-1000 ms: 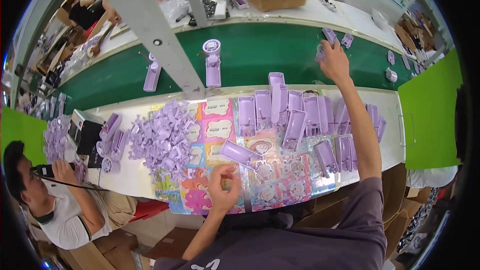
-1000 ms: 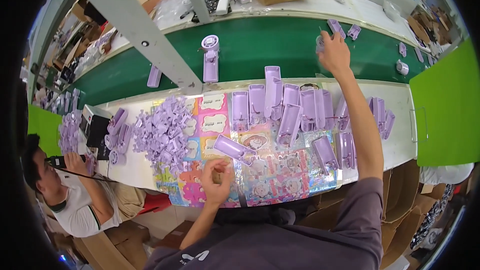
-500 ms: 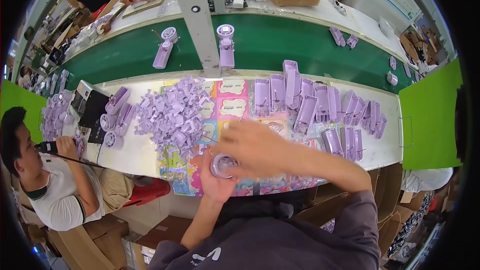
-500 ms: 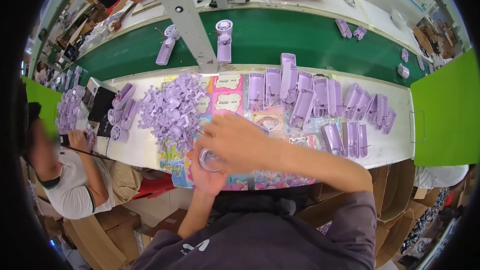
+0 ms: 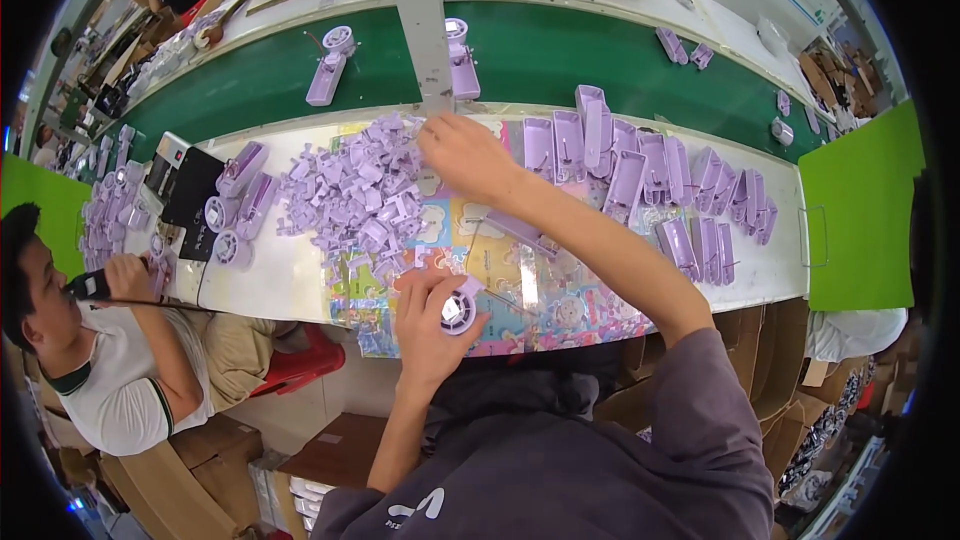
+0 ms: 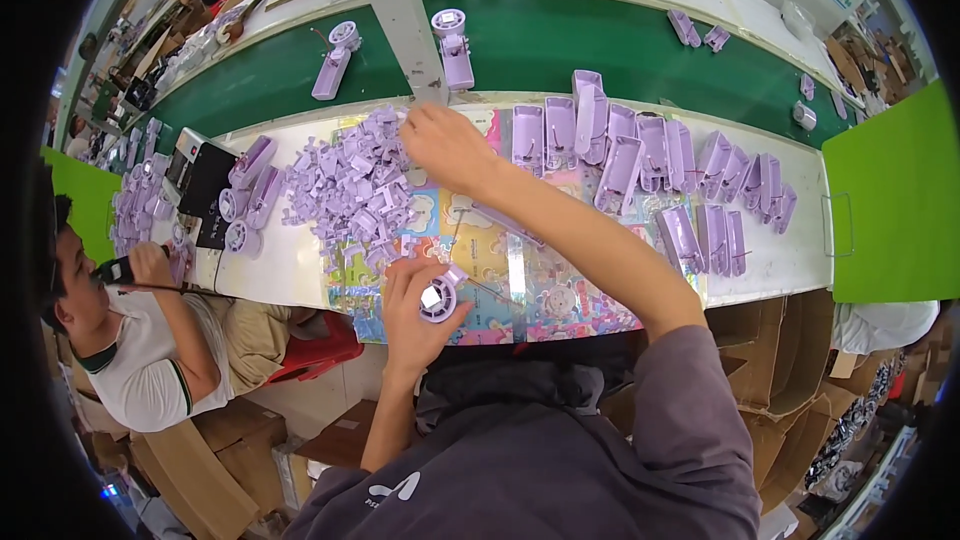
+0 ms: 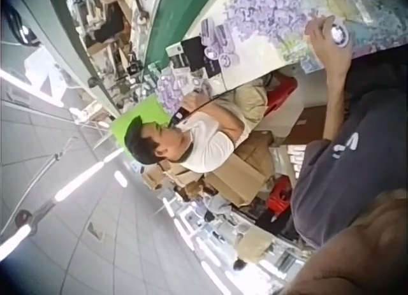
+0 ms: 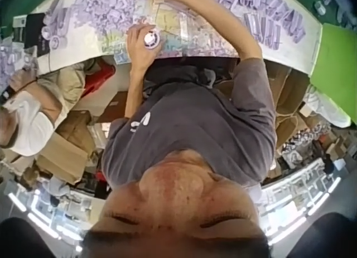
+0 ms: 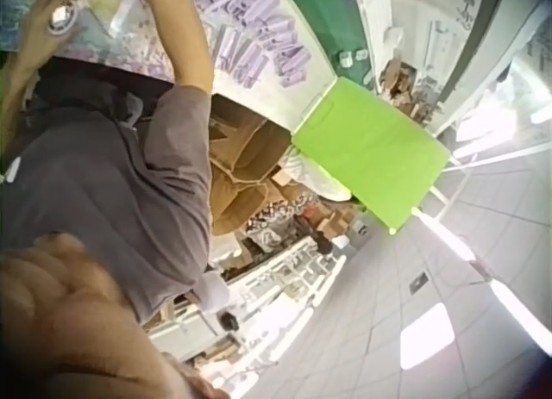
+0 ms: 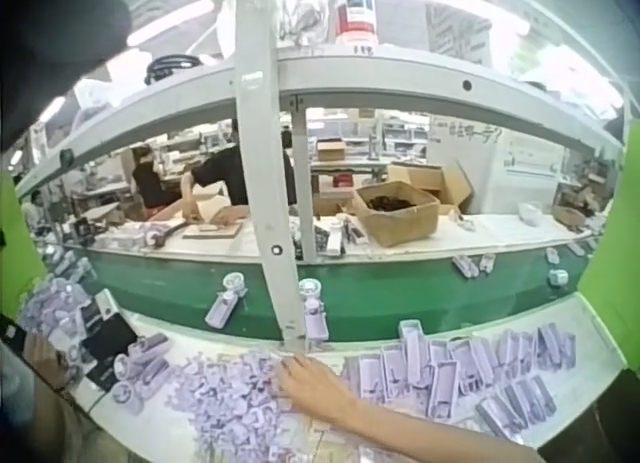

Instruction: The person assembles portable fans by inserting components into the fan head and handle casing halves, snapping the casing parts together by hand, and placing the assembled fan units onto the conveyor belt.

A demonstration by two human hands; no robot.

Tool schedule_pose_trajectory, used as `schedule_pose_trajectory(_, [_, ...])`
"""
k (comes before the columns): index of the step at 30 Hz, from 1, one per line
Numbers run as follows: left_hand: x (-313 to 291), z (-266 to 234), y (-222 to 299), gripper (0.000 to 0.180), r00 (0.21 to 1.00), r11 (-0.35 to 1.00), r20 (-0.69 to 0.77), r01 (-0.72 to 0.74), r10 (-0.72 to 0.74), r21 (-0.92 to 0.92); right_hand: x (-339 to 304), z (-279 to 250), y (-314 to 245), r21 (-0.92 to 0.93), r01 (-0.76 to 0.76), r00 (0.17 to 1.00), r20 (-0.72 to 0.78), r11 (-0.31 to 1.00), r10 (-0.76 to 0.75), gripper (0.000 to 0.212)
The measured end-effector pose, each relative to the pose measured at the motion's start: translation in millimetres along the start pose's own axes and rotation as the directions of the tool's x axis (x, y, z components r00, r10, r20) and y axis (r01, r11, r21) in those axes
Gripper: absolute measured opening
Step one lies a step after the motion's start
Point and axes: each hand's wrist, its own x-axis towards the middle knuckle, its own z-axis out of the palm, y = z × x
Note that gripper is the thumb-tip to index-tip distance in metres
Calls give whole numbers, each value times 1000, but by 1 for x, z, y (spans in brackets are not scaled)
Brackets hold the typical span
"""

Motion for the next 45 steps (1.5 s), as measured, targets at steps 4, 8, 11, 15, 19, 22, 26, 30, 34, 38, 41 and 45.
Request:
schedule_pose_trajectory(4, [-3,5,1,58,989,999,-142,34,-37,-21,-22,-60,-33,504,-381,922,146,775,358,16])
schedule_pose_trajectory(8, [4,15,6,63,972,998,-228,55,-55,-8,-76,-104,-77,612,-532,822,206,585,531,25])
schedule_pose_trajectory(11, [11,17,20,63,978,999,-203,-41,36,-22,-113,-108,-89,638,-574,782,243,514,573,32])
schedule_pose_trajectory(15, [11,25,21,63,972,975,-119,-211,201,-74,-141,-108,-94,734,-661,645,449,156,618,32])
schedule_pose_trajectory(19, [3,26,31,63,989,916,40,-115,141,-384,-165,-117,-100,735,-672,601,469,92,647,30])
schedule_pose_trajectory(22, [0,26,32,50,934,516,355,322,-36,-794,-172,-135,-113,697,-652,674,356,297,647,29])
schedule_pose_trajectory(26, [-5,35,37,31,891,544,448,413,-74,-730,-179,-150,-129,685,-660,661,333,309,673,33])
schedule_pose_trajectory(30, [-8,46,49,14,931,505,363,334,-43,-796,-196,-145,-134,851,-520,548,399,-74,736,31])
schedule_pose_trajectory(34, [-4,49,49,11,891,401,453,405,27,-822,-206,-162,-130,790,-612,544,461,-44,701,30])
schedule_pose_trajectory(38, [11,53,65,11,891,505,444,338,101,-794,-209,-172,-125,805,-592,564,384,34,731,33])
schedule_pose_trajectory(41, [17,61,65,14,929,486,356,357,-99,-798,-206,-169,-133,334,-667,618,-252,666,745,40])
schedule_pose_trajectory(45, [25,71,76,30,951,641,305,207,45,-739,-209,-160,-144,570,-665,580,-13,482,815,65])
